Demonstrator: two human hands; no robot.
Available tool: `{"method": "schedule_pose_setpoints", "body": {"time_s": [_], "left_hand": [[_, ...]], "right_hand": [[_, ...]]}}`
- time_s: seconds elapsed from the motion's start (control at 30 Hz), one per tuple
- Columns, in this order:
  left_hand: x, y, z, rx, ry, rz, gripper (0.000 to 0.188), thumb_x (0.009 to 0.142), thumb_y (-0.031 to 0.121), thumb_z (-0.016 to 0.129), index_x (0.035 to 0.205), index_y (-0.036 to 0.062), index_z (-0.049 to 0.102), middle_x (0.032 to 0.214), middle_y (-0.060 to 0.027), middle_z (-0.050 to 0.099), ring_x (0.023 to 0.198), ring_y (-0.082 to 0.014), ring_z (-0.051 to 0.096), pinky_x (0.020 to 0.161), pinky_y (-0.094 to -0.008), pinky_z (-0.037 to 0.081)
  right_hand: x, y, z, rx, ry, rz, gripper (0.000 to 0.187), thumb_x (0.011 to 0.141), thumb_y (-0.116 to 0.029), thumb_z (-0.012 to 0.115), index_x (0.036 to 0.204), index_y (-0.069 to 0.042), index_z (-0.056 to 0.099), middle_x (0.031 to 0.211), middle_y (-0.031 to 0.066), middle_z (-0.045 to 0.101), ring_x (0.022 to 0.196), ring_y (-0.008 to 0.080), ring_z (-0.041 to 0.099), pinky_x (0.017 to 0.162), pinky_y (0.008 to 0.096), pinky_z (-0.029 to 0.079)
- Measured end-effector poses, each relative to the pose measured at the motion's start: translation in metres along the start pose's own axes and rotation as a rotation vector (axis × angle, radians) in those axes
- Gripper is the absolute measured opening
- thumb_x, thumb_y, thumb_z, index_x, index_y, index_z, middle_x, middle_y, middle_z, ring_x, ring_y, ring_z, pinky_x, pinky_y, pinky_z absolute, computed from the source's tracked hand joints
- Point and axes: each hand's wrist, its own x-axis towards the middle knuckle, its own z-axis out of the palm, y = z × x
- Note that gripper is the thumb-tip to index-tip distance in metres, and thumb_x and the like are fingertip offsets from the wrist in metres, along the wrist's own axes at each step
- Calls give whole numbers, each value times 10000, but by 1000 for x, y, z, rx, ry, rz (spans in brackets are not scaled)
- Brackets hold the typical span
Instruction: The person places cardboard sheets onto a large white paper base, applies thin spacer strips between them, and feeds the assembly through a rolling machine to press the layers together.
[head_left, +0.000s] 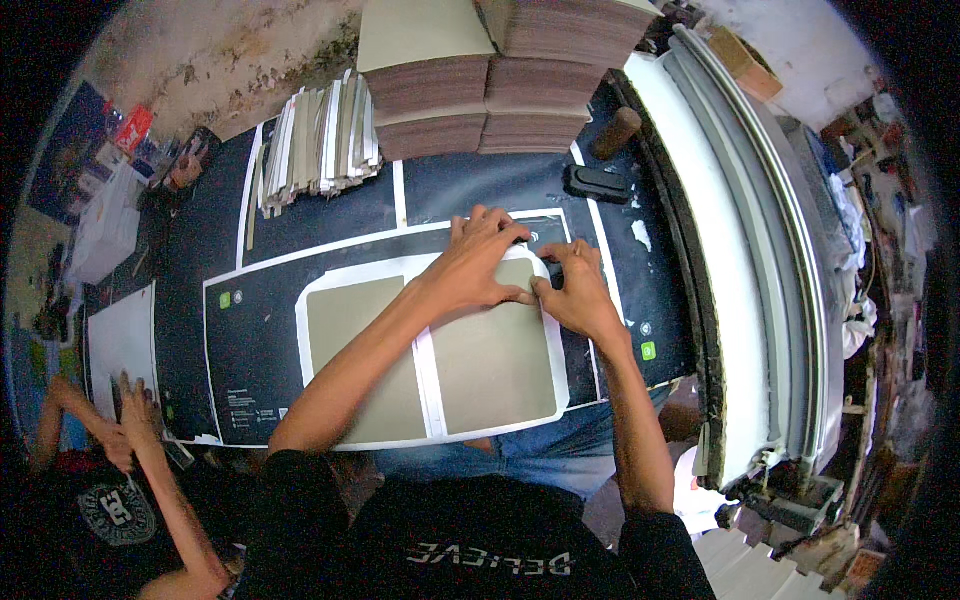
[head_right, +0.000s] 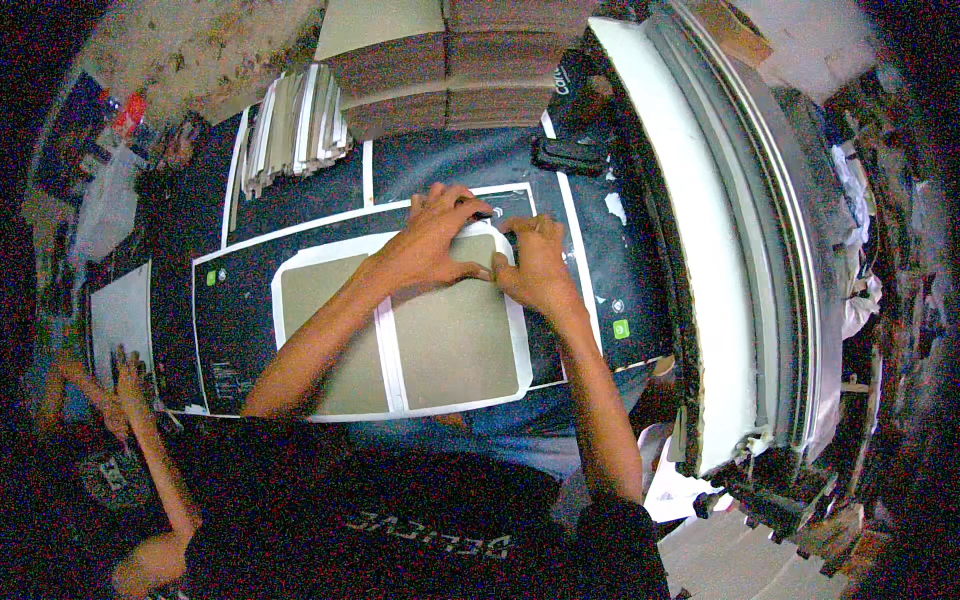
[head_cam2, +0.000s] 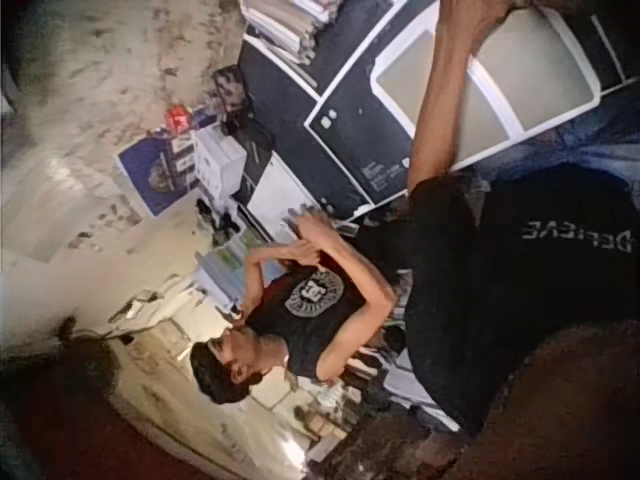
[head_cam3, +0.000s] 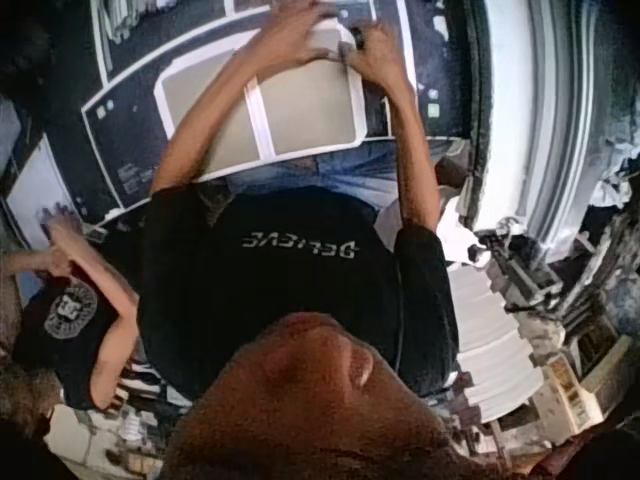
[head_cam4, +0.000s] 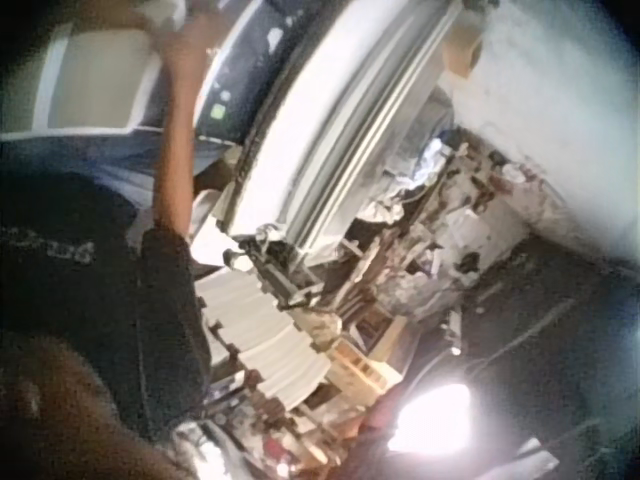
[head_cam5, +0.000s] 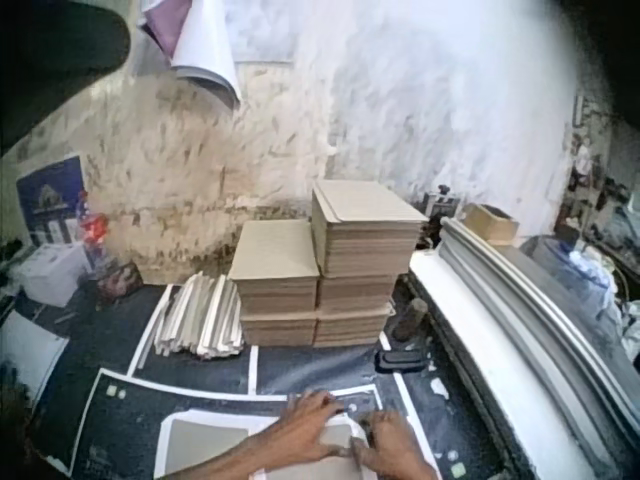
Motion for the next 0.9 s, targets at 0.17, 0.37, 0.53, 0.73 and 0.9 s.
{"method": "schedule_pose_setpoints", "body": {"time_s": [0.17,0.37,0.53,0.73,0.9], "left_hand": [[23,-6,2,116,-146,0,861,529,577,943,1191,115,644,1215,-119,526,1206,-346,457,998,-542,343],[26,-3,-4,105,-166,22,699,593,541,921,1094,119,678,1197,-104,534,1183,-330,468,964,-527,340],[20,-3,-4,92,-47,105,283,815,263,803,1022,84,729,1071,-73,566,1118,-266,495,947,-476,334],[15,1,2,115,17,195,112,872,71,669,964,50,728,1035,-68,586,1075,-252,527,940,-476,336],[5,-1,10,162,74,270,161,826,7,649,971,50,705,1095,-74,606,1121,-251,538,936,-487,344]], "right_hand": [[5,1,-3,73,-43,39,330,780,-153,769,1083,-34,718,1118,202,645,1124,360,556,1026,432,448],[3,4,-2,175,47,1,280,821,-110,737,1087,-23,728,1035,195,673,1067,358,600,991,442,459],[5,9,7,147,123,-47,183,837,-87,715,992,5,745,1016,214,693,1053,372,616,970,442,470],[4,1,4,81,149,-74,163,824,-94,711,933,25,741,997,213,695,1031,389,620,949,443,495],[8,1,6,84,172,-41,173,790,-96,710,908,21,760,969,210,709,992,379,642,936,439,512]]}}
